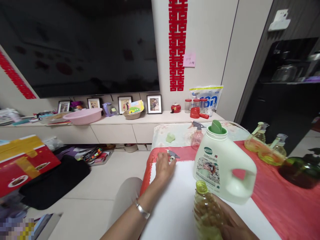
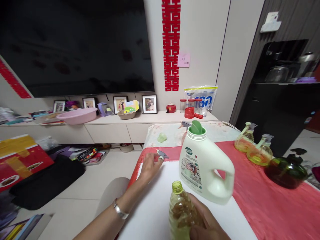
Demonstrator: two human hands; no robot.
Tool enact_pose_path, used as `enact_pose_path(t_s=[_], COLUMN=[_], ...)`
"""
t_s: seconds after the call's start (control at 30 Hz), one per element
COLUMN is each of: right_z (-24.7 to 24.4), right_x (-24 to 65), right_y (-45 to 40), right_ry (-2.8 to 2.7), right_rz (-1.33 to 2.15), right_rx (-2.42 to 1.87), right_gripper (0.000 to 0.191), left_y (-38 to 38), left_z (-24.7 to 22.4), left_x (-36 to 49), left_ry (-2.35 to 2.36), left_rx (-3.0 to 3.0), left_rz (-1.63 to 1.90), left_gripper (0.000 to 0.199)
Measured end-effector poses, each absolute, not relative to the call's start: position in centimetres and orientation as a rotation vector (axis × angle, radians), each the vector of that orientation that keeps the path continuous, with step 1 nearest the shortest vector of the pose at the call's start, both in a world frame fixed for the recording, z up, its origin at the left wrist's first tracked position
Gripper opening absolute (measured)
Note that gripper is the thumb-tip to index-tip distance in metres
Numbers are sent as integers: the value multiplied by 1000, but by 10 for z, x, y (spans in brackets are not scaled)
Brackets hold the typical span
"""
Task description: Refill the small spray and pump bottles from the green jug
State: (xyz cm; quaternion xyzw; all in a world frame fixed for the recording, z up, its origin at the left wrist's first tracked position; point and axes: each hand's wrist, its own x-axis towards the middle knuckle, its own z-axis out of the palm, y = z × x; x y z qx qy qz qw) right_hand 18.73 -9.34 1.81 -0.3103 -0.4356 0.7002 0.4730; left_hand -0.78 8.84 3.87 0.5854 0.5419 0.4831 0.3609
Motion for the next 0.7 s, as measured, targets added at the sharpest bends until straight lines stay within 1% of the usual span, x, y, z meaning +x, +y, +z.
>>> enact_pose_path(t_s=[0.13, 0.27, 0.37, 0.43, 0.53, 0.63, 0.7], right_z=[32, 30, 24, 21, 14, 8, 6], right_x=[182, 175, 171, 170, 169, 167, 167], right_y=[-92, -88, -85, -84, -83, -81, -82], right_ry=[-1066, -1094, -1147, -1173, -1239, -1356, -1433], right_rz=[1690, 1574, 1512, 1499, 1421, 1204, 1006], right_rx=[-776, -781, -812, -836, -904, -1091, -1219], right_gripper=[103, 105, 109, 109, 102, 86, 73], left_y=[40, -15, -38, -41, -36, -30, -27], left_z=[62, 79, 79, 74, 60, 45, 36], left_x=[-14, -9, -1, 4, 8, 9, 9], left_ry=[1197, 757, 574, 548, 607, 604, 602], left_rx=[1698, 1786, 1590, 1425, 1309, 1305, 1322], left_rz=[1202, 994, 880, 841, 852, 907, 958], left_gripper=[17, 33, 51, 62, 68, 67, 63])
